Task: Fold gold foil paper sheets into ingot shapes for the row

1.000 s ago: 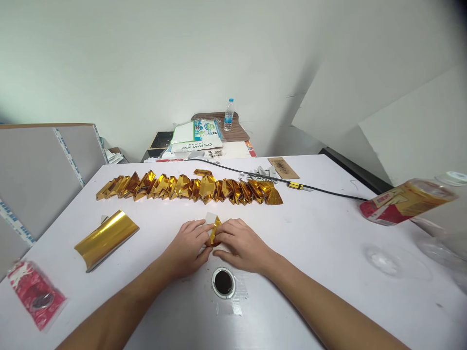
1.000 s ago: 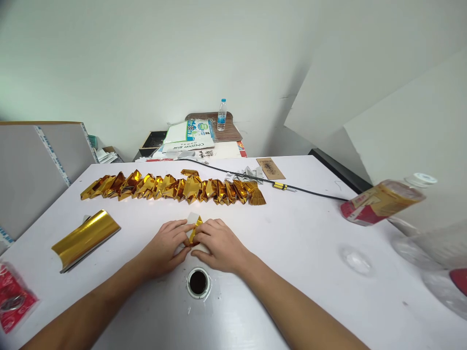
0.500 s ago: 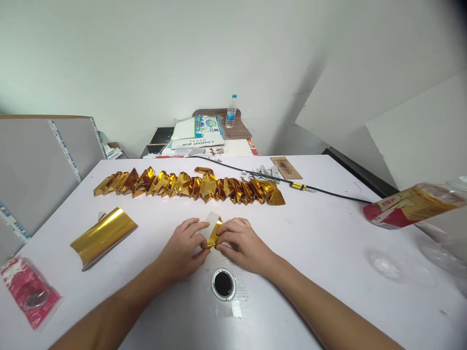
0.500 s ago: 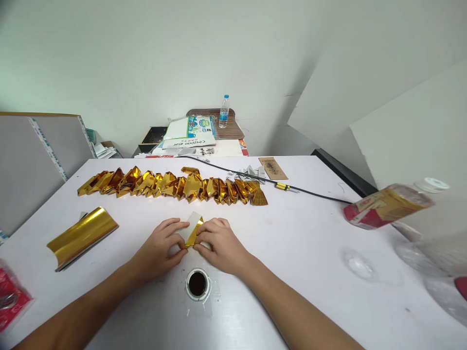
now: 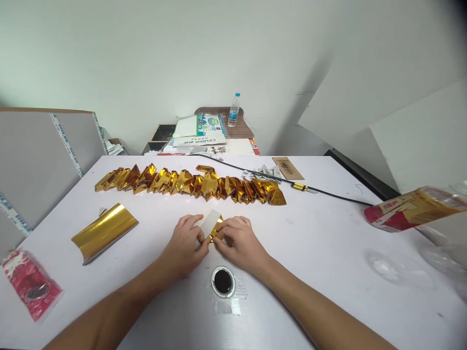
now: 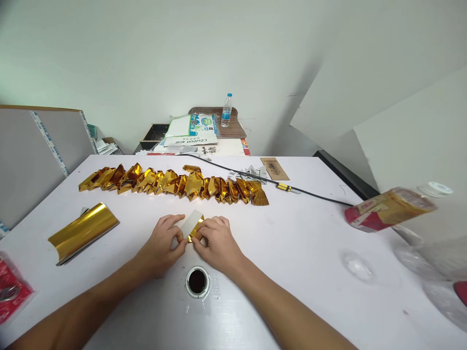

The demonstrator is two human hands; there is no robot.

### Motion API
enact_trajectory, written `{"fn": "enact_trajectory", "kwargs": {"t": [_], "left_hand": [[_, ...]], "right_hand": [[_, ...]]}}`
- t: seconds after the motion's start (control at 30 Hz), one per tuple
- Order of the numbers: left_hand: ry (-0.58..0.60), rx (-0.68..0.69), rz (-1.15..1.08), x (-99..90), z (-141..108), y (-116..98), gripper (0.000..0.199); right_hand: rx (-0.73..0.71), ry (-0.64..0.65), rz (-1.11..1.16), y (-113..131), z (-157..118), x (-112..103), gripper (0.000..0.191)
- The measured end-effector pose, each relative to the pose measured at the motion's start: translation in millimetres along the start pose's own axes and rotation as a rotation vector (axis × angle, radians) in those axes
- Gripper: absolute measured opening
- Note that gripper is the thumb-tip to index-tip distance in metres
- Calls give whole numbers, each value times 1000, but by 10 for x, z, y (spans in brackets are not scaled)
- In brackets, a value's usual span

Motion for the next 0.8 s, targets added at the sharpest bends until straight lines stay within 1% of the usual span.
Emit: {"fn": "enact_trajectory", "kwargs": {"t": [0.1,0.23,0.33,0.4,0.47,0.53,0.6,0.67,0.8], "left_hand": [[-5,0,-7,-5,6,-1,16],[-12,8,-1,2,-1,2,14],[-39,40,17,-42,0,-15,13],[-51,126,37,-107,3,-75,7],[-25,276,45,-165,-9,-184,20],[37,432,43,-195,-42,-295,29],[83,504,44,-208,-68,-348,29],[104,499,55,-202,-75,-350,26],[107,461,52,-179,-77,-335,22]], "right_hand": [[-3,-23,10,-17,-1,2,14],[-4,-8,0,-12,5,9,13],[6,5,-14,3,8,13,16],[12,7,-21,10,6,17,18],[14,5,-28,10,3,23,19],[13,5,-35,4,0,31,17],[12,7,-40,-5,-1,38,17],[13,3,-43,-13,0,37,17],[10,-7,-52,-8,-1,29,19]]}}
Point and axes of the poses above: each hand's wrist, its own z-axis towards the middle knuckle, its own x-axis out of the palm, y = z × x, the point moved 7 cm from there along z, towards the middle knuckle, and after that the axes turned 3 degrees about z, right-handed, at the moved point
